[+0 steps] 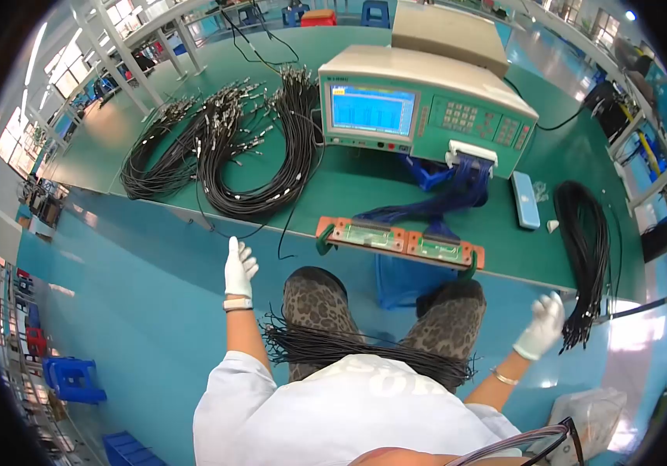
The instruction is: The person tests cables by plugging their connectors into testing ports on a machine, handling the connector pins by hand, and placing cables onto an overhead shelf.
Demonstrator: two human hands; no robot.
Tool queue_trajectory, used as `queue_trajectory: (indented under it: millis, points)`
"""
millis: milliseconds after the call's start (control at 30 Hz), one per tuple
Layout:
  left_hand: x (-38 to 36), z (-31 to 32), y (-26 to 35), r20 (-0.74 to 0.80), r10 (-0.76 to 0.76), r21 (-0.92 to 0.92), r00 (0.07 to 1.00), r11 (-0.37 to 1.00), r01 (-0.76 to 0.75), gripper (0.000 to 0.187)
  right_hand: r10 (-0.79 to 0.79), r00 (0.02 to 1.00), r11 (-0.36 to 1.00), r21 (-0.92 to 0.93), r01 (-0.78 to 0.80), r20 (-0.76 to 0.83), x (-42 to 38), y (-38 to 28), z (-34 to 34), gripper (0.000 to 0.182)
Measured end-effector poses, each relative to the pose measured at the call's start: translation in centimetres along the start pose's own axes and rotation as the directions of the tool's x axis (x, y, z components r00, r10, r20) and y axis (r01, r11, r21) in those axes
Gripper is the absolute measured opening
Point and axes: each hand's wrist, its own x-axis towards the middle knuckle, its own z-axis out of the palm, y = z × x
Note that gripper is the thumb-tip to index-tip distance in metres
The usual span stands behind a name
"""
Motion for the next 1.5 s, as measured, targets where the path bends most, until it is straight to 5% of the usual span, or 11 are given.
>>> queue_trajectory:
  millis: [267, 433, 533, 600, 767, 867, 1033, 1167, 1367, 1433, 1500]
  points:
    - [1.7, 0.5, -1.3, 0.124, 0.064, -0.704, 0.99, 0.709, 0.043, 0.032, 0.391, 0.553, 0.878, -0.117, -0.465, 0.736, -10.6, -2.1, 11.1, 0.022]
    - [0.0, 0.4, -2.4, 0.239, -0.18, -0.534, 0.954, 0.796, 0.284, 0.03, 0.461, 0.265, 0.816, -0.286, -0.502, 0.847, -14.4, 0.3, 11.8, 0.023]
    - [0.1, -0.1, -2.8, 0.507, -0.325, -0.294, 0.798, 0.805, 0.515, 0.029, 0.475, 0.267, 0.813, -0.301, -0.499, 0.838, -14.3, 0.5, 11.4, 0.024]
    - [0.4, 1.5, -4.1, 0.763, -0.478, -0.013, 0.436, 0.662, 0.749, 0.029, 0.494, 0.266, 0.809, -0.325, -0.49, 0.828, -14.1, 0.5, 11.1, 0.024]
    - [2.3, 4.2, -7.3, 0.471, -0.243, -0.646, 0.848, 0.56, 0.519, 0.027, 0.507, 0.305, 0.803, -0.314, -0.506, 0.806, -14.1, -0.2, 10.6, 0.024]
    - [-5.2, 4.3, -4.4, 0.601, -0.042, -0.677, 0.798, 0.503, 0.537, 0.021, 0.498, 0.225, 0.769, -0.306, -0.561, 0.838, -14.2, 0.8, 10.5, 0.033]
    - [-17.4, 2.7, -4.2, 0.557, 0.15, -0.446, 0.817, 0.883, 0.143, 0.022, 0.057, -0.078, 0.538, -0.096, -0.838, 0.995, -18.8, 2.2, 16.8, 0.048]
    - [-20.4, -0.4, -4.4, 0.749, 0.15, -0.132, 0.645, 0.988, -0.076, 0.022, 0.022, -0.153, -0.356, -0.136, -0.925, 0.988, -17.3, -1.8, 23.9, 0.04]
    - [-18.4, -2.4, -1.0, 0.693, 0.507, -0.309, 0.513, 0.852, -0.423, 0.025, -0.234, 0.045, -0.069, 0.029, -0.997, 0.971, -15.7, -8.0, 21.9, 0.032]
    - [-18.8, -1.4, 1.9, 0.535, 0.602, -0.557, 0.593, 0.779, -0.289, 0.026, -0.691, 0.265, -0.007, 0.36, -0.933, 0.672, -14.4, -8.3, 20.5, 0.036]
    - [-17.9, -2.4, 4.4, 0.282, 0.424, -0.748, 0.861, 0.659, -0.079, 0.026, -0.91, 0.165, 0.013, 0.424, -0.906, 0.381, -10.7, -6.6, 17.8, 0.03]
